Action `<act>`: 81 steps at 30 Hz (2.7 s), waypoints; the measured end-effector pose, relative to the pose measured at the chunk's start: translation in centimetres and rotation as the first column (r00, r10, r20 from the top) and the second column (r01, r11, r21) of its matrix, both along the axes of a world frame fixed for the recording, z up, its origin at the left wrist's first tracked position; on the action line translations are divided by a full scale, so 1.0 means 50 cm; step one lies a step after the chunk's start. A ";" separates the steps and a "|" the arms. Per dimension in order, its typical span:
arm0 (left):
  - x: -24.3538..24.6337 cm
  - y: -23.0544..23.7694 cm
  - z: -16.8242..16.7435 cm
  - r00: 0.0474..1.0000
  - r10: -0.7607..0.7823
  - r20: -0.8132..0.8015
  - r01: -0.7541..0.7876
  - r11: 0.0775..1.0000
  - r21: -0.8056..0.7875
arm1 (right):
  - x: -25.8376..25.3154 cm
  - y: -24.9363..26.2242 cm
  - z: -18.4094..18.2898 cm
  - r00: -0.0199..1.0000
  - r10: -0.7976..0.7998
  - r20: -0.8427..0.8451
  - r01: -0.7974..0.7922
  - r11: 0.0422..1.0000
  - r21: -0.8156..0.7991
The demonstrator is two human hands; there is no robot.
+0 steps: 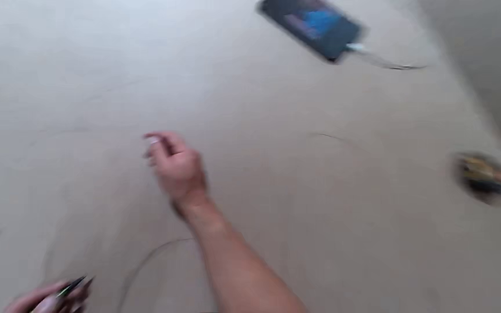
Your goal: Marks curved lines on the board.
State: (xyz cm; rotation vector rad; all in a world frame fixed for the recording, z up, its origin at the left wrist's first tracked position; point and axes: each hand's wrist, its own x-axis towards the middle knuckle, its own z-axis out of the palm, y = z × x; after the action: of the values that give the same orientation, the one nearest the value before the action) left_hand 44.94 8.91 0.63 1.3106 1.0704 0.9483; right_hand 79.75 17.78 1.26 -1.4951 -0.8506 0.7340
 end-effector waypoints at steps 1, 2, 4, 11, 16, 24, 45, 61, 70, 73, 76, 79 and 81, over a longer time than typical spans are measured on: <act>0.021 -0.008 0.021 0.999 0.040 -0.035 -0.042 0.999 -0.034 | -0.003 0.008 0.002 0.998 0.023 -0.055 -0.023 1.000 0.012; 0.035 -0.010 0.031 0.994 0.092 -0.058 -0.095 0.994 -0.054 | -0.003 0.009 0.004 0.995 0.026 -0.101 -0.022 0.999 0.043; 0.062 0.027 0.023 0.988 0.155 -0.014 -0.155 0.987 -0.048 | 0.018 0.023 0.008 0.992 -0.022 -0.124 0.038 0.992 0.124; 0.193 0.272 0.026 0.980 0.148 -0.136 -0.140 0.988 0.068 | 0.022 0.025 0.008 0.974 -0.114 -0.194 0.141 0.982 0.128; 0.291 0.419 0.017 0.967 0.212 -0.140 -0.192 0.970 0.147 | 0.028 0.023 0.006 0.979 -0.101 -0.177 0.119 0.988 0.097; 0.331 0.478 0.014 0.825 0.522 -0.215 -0.485 0.851 0.202 | 0.037 0.011 0.011 0.989 -0.064 -0.135 0.070 0.997 0.039; 0.244 0.493 0.020 0.623 0.746 -0.234 -0.733 0.662 0.159 | 0.034 0.020 -0.002 0.990 -0.055 -0.131 0.069 0.993 0.100; 0.246 0.496 0.022 0.599 0.749 -0.282 -0.736 0.654 0.173 | 0.035 0.021 -0.002 0.990 -0.050 -0.132 0.065 0.991 0.114; 0.246 0.495 0.020 0.596 0.751 -0.284 -0.732 0.654 0.192 | 0.036 0.022 -0.002 0.990 -0.049 -0.131 0.064 0.992 0.109; 0.244 0.494 0.019 0.599 0.753 -0.271 -0.731 0.653 0.199 | 0.036 0.021 -0.005 0.990 -0.052 -0.130 0.066 0.992 0.110; 0.245 0.496 0.020 0.599 0.750 -0.279 -0.728 0.656 0.200 | 0.037 0.021 -0.005 0.991 -0.049 -0.127 0.063 0.992 0.111; 0.247 0.495 0.022 0.606 0.748 -0.270 -0.730 0.658 0.186 | 0.036 0.021 -0.005 0.991 -0.038 -0.132 0.054 0.991 0.119; 0.247 0.495 0.022 0.602 0.750 -0.273 -0.732 0.655 0.185 | 0.036 0.021 -0.004 0.991 -0.043 -0.130 0.058 0.992 0.115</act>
State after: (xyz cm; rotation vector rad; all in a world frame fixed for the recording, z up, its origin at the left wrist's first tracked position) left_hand 57.31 33.67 1.74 1.0682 1.9628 1.4042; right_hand 81.53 18.84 1.06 -1.3449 -0.7449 0.7208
